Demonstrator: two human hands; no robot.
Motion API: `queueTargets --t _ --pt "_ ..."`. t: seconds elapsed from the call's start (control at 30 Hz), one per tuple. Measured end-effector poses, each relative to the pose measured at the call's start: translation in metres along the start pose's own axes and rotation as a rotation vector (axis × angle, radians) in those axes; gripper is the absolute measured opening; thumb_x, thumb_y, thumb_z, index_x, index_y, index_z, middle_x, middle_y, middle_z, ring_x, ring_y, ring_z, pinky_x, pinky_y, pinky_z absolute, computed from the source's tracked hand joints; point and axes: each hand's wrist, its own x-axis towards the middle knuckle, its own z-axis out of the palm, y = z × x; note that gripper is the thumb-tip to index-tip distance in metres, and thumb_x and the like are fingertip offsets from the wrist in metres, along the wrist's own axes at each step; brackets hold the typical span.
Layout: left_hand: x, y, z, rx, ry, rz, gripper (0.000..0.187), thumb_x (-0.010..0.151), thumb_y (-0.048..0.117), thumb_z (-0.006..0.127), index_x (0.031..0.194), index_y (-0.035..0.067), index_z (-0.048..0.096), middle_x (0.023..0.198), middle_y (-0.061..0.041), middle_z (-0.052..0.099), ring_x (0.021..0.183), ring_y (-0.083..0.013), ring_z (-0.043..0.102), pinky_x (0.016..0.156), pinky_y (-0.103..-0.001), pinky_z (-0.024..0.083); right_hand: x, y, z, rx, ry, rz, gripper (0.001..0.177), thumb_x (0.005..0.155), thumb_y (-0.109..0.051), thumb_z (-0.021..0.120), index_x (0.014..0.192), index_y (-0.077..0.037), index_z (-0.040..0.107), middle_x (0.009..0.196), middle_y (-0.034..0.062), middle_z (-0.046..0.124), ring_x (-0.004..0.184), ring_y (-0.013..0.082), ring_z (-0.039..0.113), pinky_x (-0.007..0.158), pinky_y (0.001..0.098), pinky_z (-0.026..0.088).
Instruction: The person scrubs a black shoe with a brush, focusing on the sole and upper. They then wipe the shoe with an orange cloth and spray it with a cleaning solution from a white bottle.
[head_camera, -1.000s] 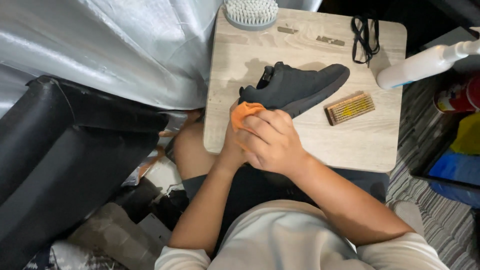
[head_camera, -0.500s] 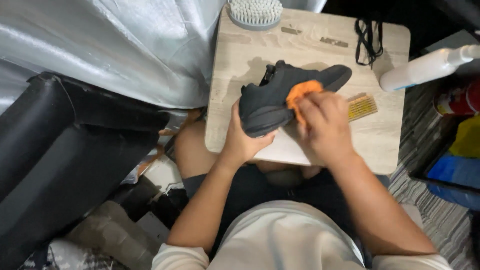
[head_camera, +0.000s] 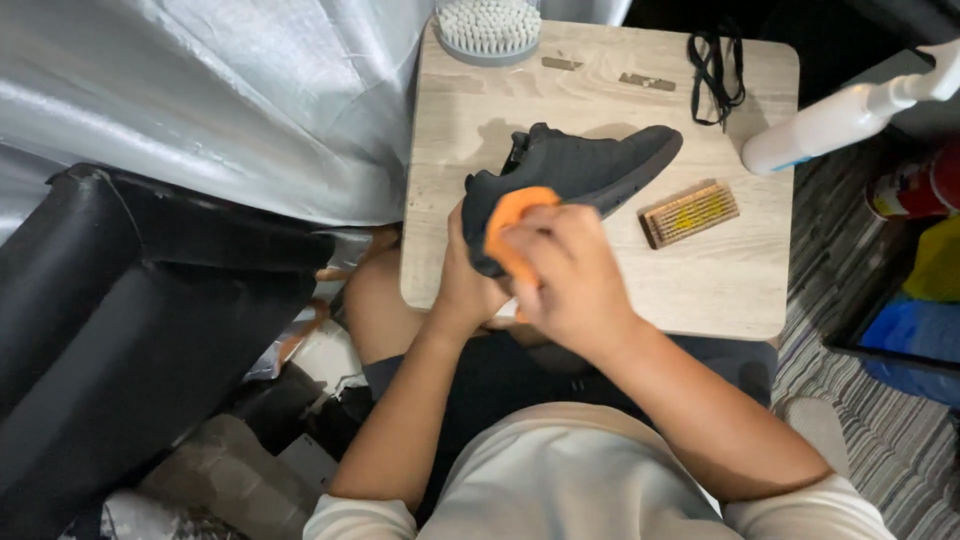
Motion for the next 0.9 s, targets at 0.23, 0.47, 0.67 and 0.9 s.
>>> queueTargets --t 0.23,0.47,0.67,0.9 --pt "0.007 0.046 0.001 -0.245 0.023 -0.182 0.122 0.047 0.018 0.095 0.15 0.006 0.031 0.135 -0.021 0.056 0.125 -0.0353 0.056 0.114 -0.046 0.044 -0.021 0.038 0.012 0.093 0.083 -0.173 0.03 0.103 -0.03 0.055 0.108 -0.008 0.075 0.109 0.0148 0.065 0.102 0.0379 0.063 0.092 0.047 0.053" --pt "0.003 0.03 0.002 0.137 0.034 -0.078 0.12 0.051 0.027 0.097 0.151 0.012 0.031 0.134 -0.025 0.061 0.125 -0.0447 0.06 0.106 -0.056 0.05 -0.023 0.076 -0.024 -0.33 0.11 -0.119 0.015 0.097 -0.008 0.073 0.111 -0.003 0.077 0.107 0.0169 0.064 0.097 0.0374 0.063 0.084 0.0474 0.052" --pt "0.002 0.026 0.001 0.098 0.058 -0.021 0.119 0.048 0.025 0.097 0.149 0.012 0.034 0.128 -0.027 0.063 0.121 -0.0471 0.062 0.101 -0.057 0.053 -0.015 0.04 -0.011 0.008 0.152 0.063 0.033 0.08 0.004 0.067 0.11 -0.006 0.077 0.108 0.0139 0.065 0.1 0.0374 0.066 0.09 0.0474 0.053" --pt "0.001 0.056 0.014 0.007 0.07 0.021 0.108 0.049 0.013 0.094 0.143 0.011 0.04 0.123 -0.021 0.065 0.12 -0.0368 0.063 0.101 -0.047 0.053 -0.008 0.002 0.018 0.146 0.16 -0.12 0.026 0.098 -0.022 0.057 0.111 -0.013 0.077 0.107 0.0098 0.065 0.102 0.0332 0.063 0.093 0.0435 0.051"
